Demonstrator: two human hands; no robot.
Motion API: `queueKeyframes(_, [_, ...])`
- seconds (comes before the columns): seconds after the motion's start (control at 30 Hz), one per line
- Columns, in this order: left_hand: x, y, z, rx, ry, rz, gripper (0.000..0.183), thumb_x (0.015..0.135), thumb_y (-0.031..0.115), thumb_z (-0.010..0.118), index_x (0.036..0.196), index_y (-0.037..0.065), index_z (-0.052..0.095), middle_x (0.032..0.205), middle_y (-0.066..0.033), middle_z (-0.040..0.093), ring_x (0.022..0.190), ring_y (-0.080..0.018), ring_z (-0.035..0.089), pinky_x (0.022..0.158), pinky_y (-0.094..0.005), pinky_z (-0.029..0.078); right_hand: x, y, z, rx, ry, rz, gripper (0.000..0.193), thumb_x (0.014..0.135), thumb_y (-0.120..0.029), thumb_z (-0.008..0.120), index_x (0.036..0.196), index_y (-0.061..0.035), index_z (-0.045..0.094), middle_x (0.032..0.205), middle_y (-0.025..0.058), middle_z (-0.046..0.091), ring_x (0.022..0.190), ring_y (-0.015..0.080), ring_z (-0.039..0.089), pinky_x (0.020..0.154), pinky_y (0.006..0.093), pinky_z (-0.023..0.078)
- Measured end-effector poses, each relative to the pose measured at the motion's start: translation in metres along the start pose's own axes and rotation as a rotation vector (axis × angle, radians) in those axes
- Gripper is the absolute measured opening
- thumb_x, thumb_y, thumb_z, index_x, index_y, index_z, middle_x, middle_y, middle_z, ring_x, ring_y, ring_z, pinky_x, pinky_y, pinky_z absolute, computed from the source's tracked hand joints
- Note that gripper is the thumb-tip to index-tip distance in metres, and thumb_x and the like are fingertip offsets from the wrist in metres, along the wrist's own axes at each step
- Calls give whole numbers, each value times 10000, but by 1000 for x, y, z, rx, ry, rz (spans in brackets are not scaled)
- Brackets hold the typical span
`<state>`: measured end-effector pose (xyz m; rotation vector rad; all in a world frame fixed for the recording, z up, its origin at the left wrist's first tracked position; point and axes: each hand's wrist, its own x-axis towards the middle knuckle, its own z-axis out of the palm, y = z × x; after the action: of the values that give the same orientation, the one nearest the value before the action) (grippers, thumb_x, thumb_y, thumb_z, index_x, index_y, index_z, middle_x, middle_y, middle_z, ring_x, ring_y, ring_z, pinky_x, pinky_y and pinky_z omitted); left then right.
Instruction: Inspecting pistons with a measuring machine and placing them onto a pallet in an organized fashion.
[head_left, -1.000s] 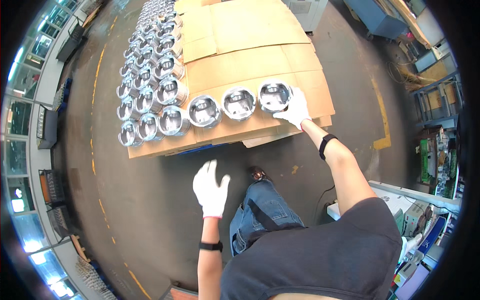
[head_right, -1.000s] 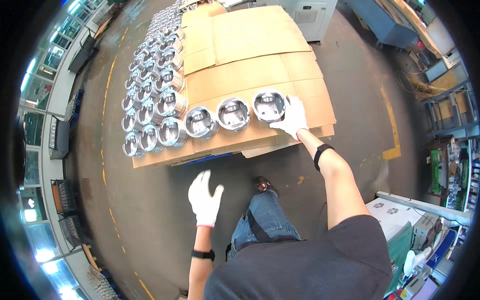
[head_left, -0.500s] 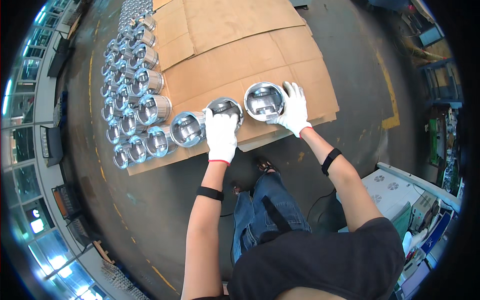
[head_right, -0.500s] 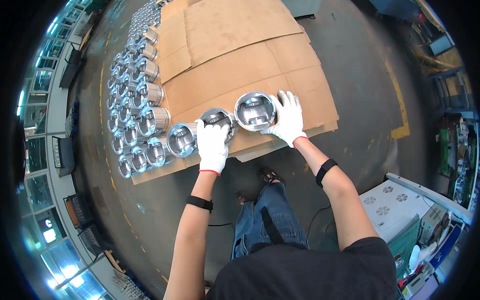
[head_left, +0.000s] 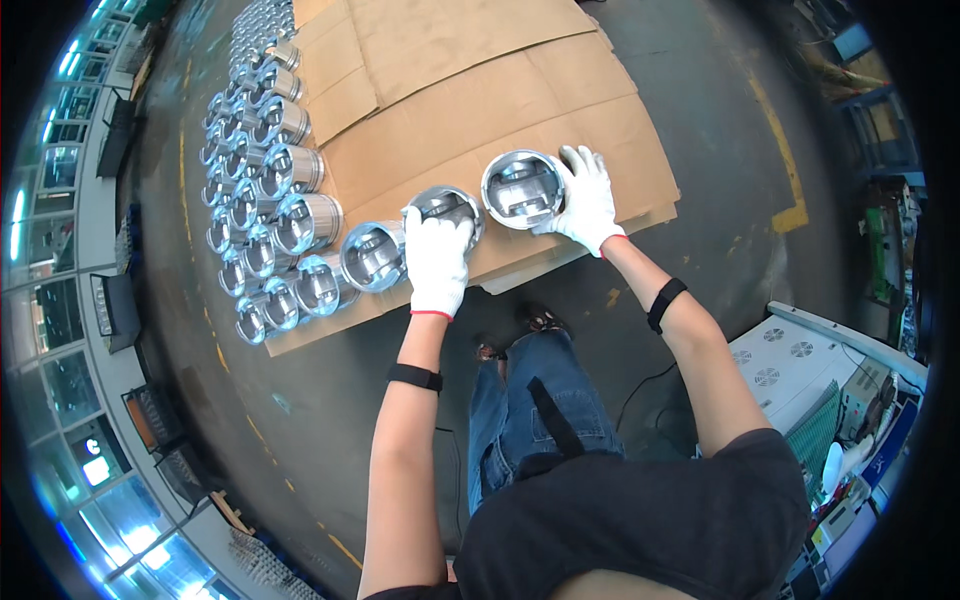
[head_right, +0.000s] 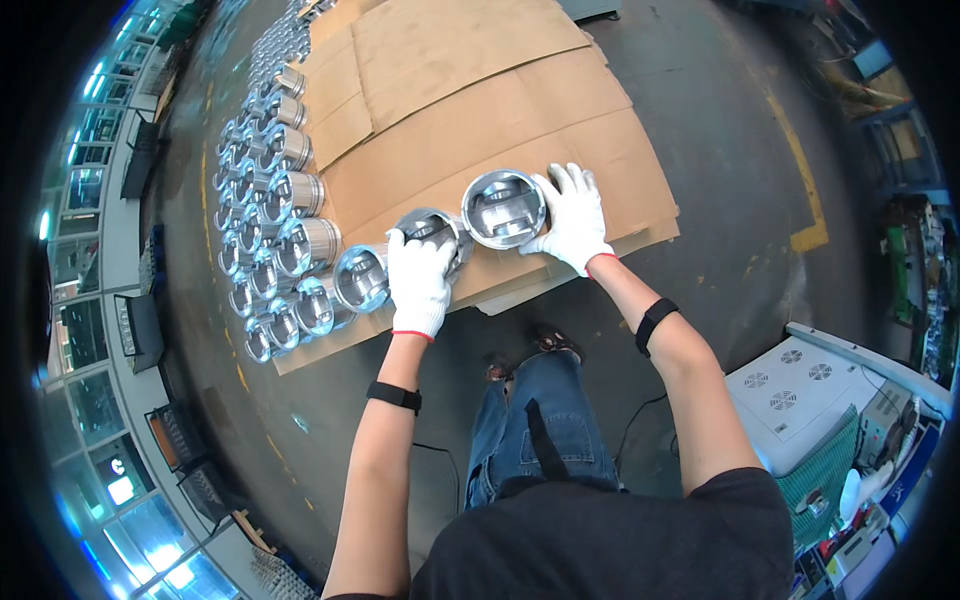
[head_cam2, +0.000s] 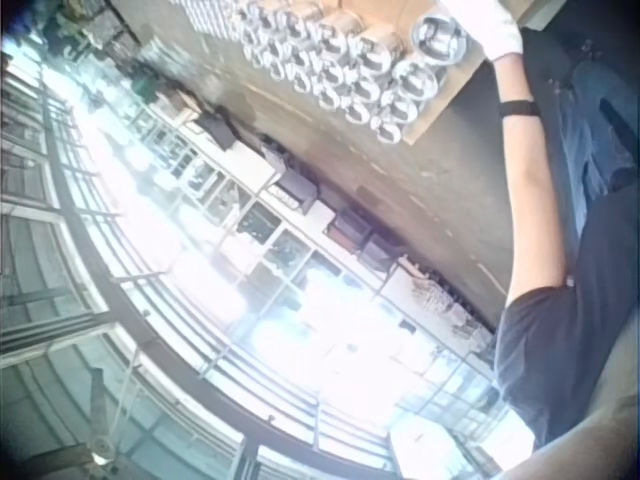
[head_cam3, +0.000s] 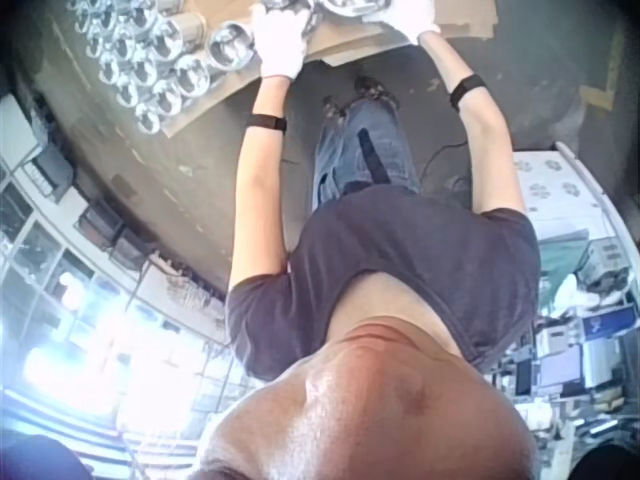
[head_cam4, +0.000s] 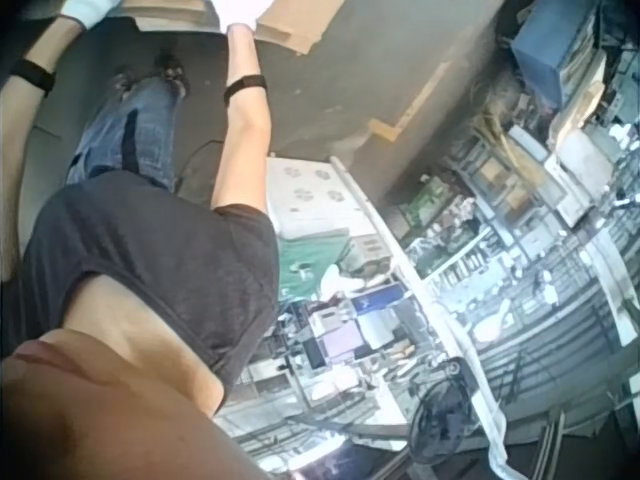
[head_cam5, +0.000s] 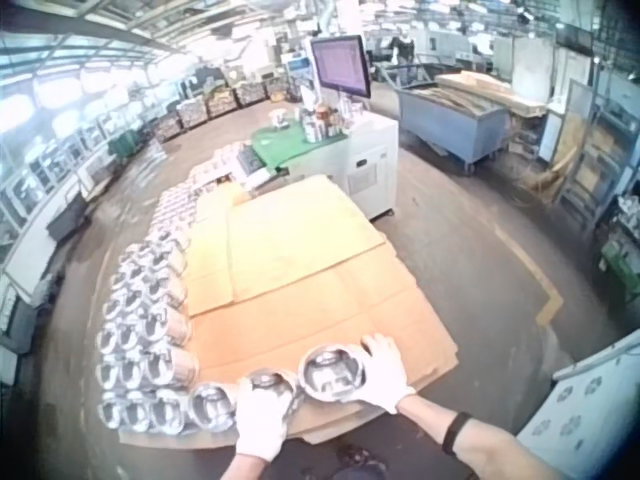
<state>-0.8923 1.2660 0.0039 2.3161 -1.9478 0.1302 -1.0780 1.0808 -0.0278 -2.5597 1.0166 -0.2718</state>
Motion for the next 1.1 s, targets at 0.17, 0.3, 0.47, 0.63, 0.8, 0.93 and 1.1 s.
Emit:
queueKeyframes(0.17, [0,21,-36,29,98,-47,638,653,145,791,1257,123,586,1091,-121,603,1057,-322,554,1078,-554,334,-3,3,-1,-57,-10,-34,1062,524,-495,880,1402,-73,457,1425,183,453,1368,369,358,1177,521,236])
queueKeyframes(0.3, [-33,4,-75,-55,112,-277,767,591,204,861,1293,114,564,1207,-115,570,1109,-342,533,998,-503,379,-17,-15,-34,-34,-3,-27,899,599,-378,860,1329,-21,474,1339,176,508,1280,351,452,1120,513,316])
queueKeyframes(0.47, [-78,-47,-46,13,69,-424,616,671,249,825,1225,106,596,1082,-143,617,1030,-358,561,959,-500,408,-50,-103,-61,4,218,-435,537,640,-121,727,1146,-9,584,1091,153,601,1068,344,561,988,482,420])
queueKeyframes(0.63, [-74,-79,-10,-38,-25,-209,277,818,193,626,1073,99,679,917,-128,625,970,-330,572,1066,-568,344,-25,-167,-8,-62,113,-567,490,633,-134,767,1091,-56,609,993,125,600,984,315,579,989,471,439])
queueKeyframes(0.8, [-71,-92,-5,-77,15,-33,171,855,161,563,969,113,680,857,-118,632,933,-312,589,1062,-554,341,0,-166,30,-218,-43,-484,289,669,-177,752,931,-83,675,884,91,635,902,291,582,961,455,443])
queueKeyframes(0.93, [-77,-101,4,-104,10,0,185,832,194,608,986,120,680,862,-109,618,936,-312,574,1055,-553,347,4,-163,45,-158,-18,-488,242,645,-190,747,877,-134,705,774,74,613,827,281,575,824,429,461])
queueKeyframes(1.1, [-78,-103,5,-116,34,10,229,798,178,638,1017,131,686,860,-102,591,926,-316,551,1032,-543,366,7,-161,51,-158,25,-537,260,626,-198,739,880,-149,708,728,62,584,798,273,568,830,418,456])
